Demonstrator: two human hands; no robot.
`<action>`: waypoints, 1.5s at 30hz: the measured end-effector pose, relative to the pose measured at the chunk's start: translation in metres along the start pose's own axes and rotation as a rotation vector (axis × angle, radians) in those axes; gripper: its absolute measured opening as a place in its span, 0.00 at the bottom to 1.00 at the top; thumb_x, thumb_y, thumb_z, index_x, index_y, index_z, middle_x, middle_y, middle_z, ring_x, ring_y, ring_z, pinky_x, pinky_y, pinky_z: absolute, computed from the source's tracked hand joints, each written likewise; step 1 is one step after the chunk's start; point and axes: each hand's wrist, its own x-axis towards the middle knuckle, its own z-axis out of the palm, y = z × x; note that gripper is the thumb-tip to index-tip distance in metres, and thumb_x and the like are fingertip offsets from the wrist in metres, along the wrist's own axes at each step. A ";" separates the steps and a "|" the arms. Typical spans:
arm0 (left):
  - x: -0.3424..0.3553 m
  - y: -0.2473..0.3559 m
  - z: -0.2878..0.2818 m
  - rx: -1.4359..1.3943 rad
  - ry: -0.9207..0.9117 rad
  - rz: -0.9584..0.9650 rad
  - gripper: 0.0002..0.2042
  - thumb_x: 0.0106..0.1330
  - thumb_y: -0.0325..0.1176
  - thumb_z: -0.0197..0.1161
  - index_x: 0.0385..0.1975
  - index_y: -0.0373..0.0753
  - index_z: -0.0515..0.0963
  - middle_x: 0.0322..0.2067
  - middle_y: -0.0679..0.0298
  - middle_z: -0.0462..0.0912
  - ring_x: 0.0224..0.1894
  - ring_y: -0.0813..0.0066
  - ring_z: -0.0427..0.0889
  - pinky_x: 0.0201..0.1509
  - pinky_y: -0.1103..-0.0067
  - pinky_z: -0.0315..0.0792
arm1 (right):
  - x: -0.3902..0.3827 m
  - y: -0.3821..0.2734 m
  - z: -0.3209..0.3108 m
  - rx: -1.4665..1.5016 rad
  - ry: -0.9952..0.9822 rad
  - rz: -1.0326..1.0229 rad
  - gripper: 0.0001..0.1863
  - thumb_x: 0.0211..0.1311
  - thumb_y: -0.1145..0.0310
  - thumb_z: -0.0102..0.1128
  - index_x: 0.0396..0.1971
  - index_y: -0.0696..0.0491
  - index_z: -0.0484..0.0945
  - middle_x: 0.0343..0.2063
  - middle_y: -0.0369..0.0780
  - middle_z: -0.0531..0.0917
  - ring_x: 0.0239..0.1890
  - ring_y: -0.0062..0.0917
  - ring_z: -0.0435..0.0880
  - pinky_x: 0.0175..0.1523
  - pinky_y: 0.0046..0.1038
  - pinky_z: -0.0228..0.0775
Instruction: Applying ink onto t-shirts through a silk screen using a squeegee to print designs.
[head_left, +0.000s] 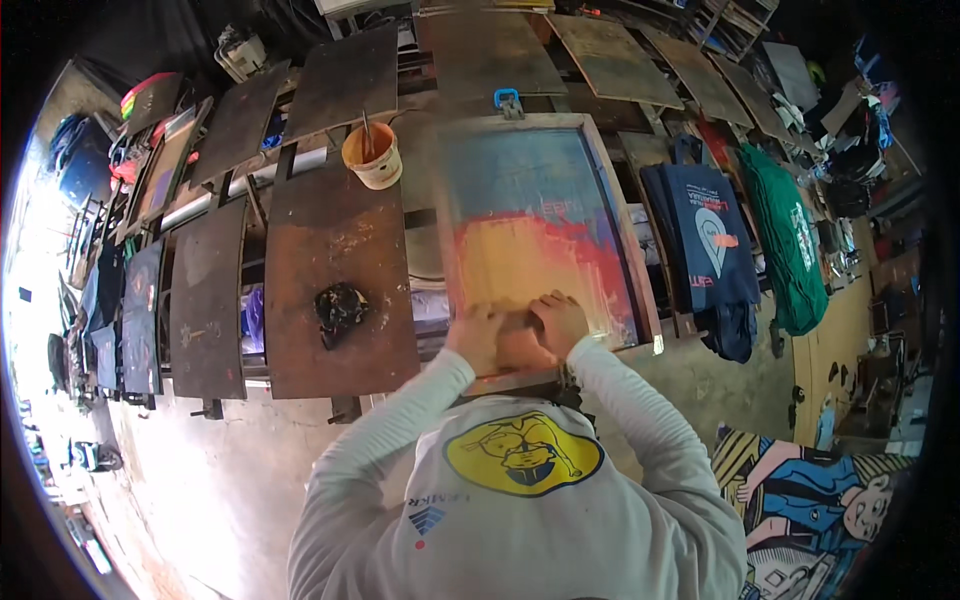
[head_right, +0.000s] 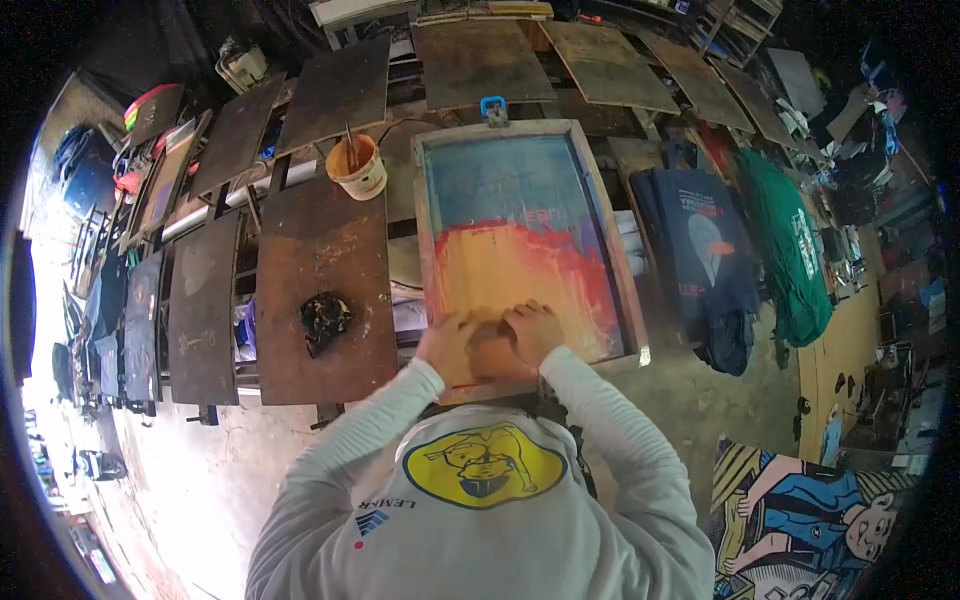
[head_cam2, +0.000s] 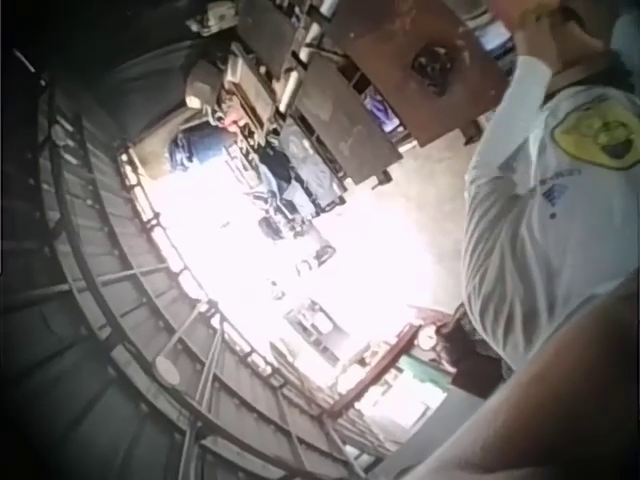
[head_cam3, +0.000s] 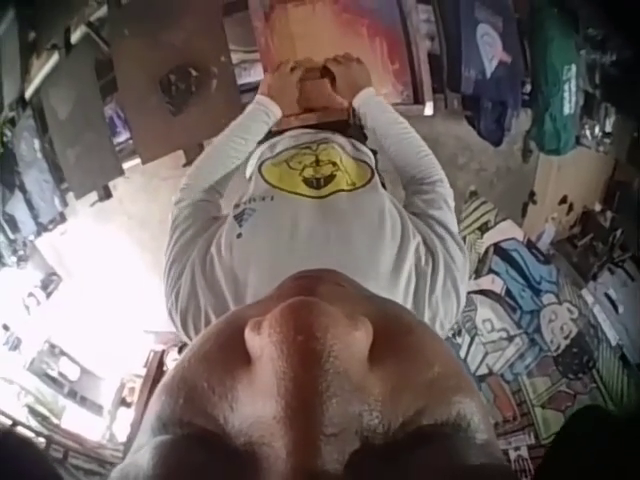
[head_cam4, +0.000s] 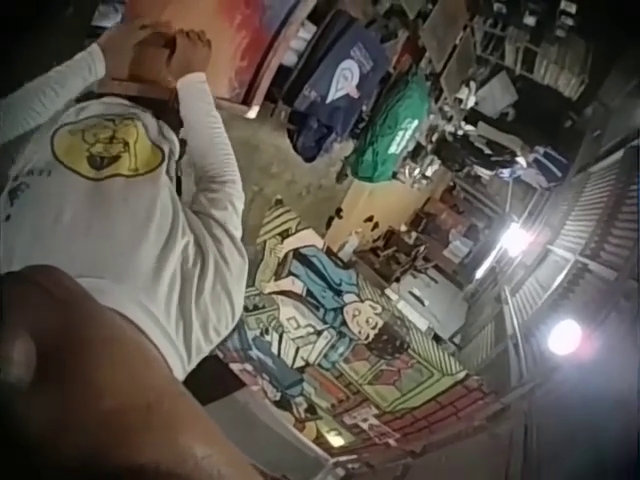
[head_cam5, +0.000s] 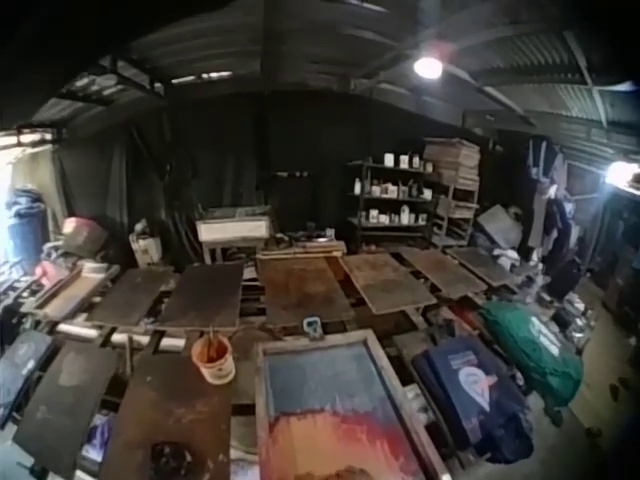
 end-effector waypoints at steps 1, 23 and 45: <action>0.017 -0.011 -0.004 0.039 0.008 -0.015 0.17 0.56 0.29 0.60 0.48 0.39 0.78 0.49 0.54 0.76 0.54 0.58 0.78 0.54 0.66 0.75 | 0.018 0.004 -0.001 -0.029 0.024 -0.005 0.14 0.45 0.71 0.62 0.36 0.50 0.80 0.33 0.41 0.82 0.43 0.39 0.81 0.49 0.42 0.72; 0.002 0.055 0.002 0.140 -0.084 -0.178 0.21 0.56 0.33 0.60 0.51 0.34 0.74 0.48 0.52 0.78 0.51 0.57 0.80 0.55 0.68 0.76 | 0.001 0.028 0.008 -0.084 0.006 -0.131 0.14 0.46 0.67 0.62 0.36 0.50 0.80 0.38 0.40 0.81 0.49 0.35 0.78 0.49 0.40 0.73; 0.183 -0.073 -0.008 0.203 0.140 0.004 0.13 0.61 0.34 0.58 0.43 0.38 0.75 0.44 0.60 0.77 0.52 0.62 0.77 0.55 0.69 0.75 | 0.189 0.075 -0.002 -0.249 -0.075 0.130 0.12 0.49 0.65 0.68 0.35 0.51 0.83 0.39 0.41 0.85 0.46 0.38 0.84 0.47 0.39 0.80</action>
